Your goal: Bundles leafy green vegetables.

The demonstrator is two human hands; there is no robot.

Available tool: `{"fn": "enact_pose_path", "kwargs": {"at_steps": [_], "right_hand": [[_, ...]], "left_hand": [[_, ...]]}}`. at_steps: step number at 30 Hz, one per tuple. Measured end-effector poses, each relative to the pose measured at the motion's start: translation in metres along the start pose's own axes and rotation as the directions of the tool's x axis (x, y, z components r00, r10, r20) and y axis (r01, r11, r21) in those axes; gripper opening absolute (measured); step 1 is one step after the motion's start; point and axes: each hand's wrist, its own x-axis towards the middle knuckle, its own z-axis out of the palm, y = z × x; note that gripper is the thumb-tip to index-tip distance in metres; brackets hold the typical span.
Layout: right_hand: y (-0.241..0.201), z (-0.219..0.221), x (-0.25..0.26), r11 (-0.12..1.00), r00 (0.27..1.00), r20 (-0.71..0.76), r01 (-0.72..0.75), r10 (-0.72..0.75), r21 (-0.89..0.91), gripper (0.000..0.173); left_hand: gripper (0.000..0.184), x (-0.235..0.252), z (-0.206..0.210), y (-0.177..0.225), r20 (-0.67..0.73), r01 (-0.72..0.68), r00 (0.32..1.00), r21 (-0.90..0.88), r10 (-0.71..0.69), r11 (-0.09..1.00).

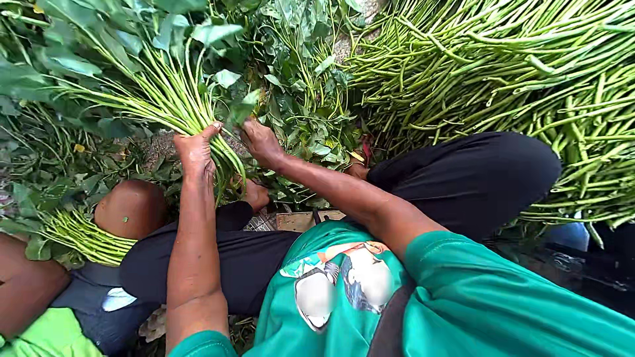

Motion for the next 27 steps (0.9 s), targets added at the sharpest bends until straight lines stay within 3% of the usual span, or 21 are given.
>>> {"fn": "enact_pose_path", "kwargs": {"at_steps": [2, 4, 6, 8, 9, 10, 11, 13, 14, 16, 18, 22, 24, 26, 27], "right_hand": [[0.019, -0.013, -0.023, 0.988, 0.987, 0.158, 0.044, -0.020, -0.150, 0.022], [0.041, -0.029, -0.043, 0.959, 0.902, 0.408, -0.023, 0.142, -0.284, 0.022], [0.061, -0.044, -0.049, 0.887, 0.639, 0.655, -0.098, 0.404, -0.452, 0.027], [0.066, -0.059, -0.044, 0.787, 0.406, 0.700, -0.085, 0.588, -0.611, 0.044], [0.059, -0.068, -0.037, 0.739, 0.345, 0.681, -0.058, 0.646, -0.671, 0.055], [0.051, -0.076, -0.030, 0.726, 0.355, 0.669, -0.043, 0.653, -0.686, 0.059], [0.042, -0.083, -0.022, 0.755, 0.423, 0.673, -0.038, 0.606, -0.655, 0.055], [0.027, -0.085, -0.009, 0.881, 0.655, 0.660, -0.019, 0.368, -0.473, 0.040], [0.021, -0.081, -0.004, 0.940, 0.736, 0.639, 0.012, 0.222, -0.340, 0.037], [0.008, -0.069, -0.001, 0.997, 0.751, 0.660, 0.037, 0.021, -0.074, 0.035], [-0.006, -0.061, -0.009, 0.995, 0.732, 0.679, -0.018, -0.054, 0.098, 0.029], [-0.007, -0.046, -0.024, 0.901, 0.801, 0.557, -0.050, -0.222, 0.431, 0.038], [-0.004, -0.048, -0.023, 0.907, 0.874, 0.448, -0.019, -0.190, 0.421, 0.039], [0.007, -0.055, -0.014, 0.956, 0.949, 0.312, -0.125, 0.038, 0.264, 0.036], [0.021, -0.060, -0.005, 0.955, 0.954, 0.232, -0.235, 0.190, 0.184, 0.035]], "left_hand": [[0.057, 0.008, -0.014, 0.008, -0.013, -0.046, 0.999, -0.027, 0.045, 0.999], [0.054, 0.015, -0.027, 0.013, -0.008, -0.078, 0.997, 0.002, 0.078, 0.997], [0.052, 0.015, -0.034, 0.018, 0.003, -0.088, 0.996, 0.054, 0.088, 0.995], [0.056, 0.014, -0.035, 0.019, 0.012, -0.088, 0.996, 0.104, 0.087, 0.991], [0.059, 0.014, -0.034, 0.019, 0.024, -0.083, 0.996, 0.133, 0.081, 0.988], [0.062, 0.013, -0.033, 0.019, 0.045, -0.076, 0.997, 0.157, 0.070, 0.985], [0.064, 0.012, -0.033, 0.017, 0.076, -0.072, 0.995, 0.167, 0.060, 0.983], [0.061, 0.010, -0.033, 0.016, 0.148, -0.075, 0.988, 0.167, 0.050, 0.983], [0.058, 0.008, -0.032, 0.017, 0.190, -0.078, 0.981, 0.159, 0.047, 0.984], [0.049, 0.005, -0.031, 0.022, 0.268, -0.092, 0.962, 0.122, 0.057, 0.988], [0.048, 0.004, -0.032, 0.024, 0.304, -0.098, 0.950, 0.073, 0.072, 0.993], [0.040, 0.012, -0.039, 0.019, 0.248, -0.002, 0.968, -0.103, 0.028, 0.995], [0.031, 0.013, -0.038, 0.021, 0.172, 0.027, 0.985, -0.213, 0.010, 0.977], [0.023, 0.013, -0.036, 0.028, 0.066, -0.008, 0.997, -0.297, 0.029, 0.955], [0.021, 0.011, -0.035, 0.033, 0.022, -0.036, 0.999, -0.333, 0.046, 0.942]]}}
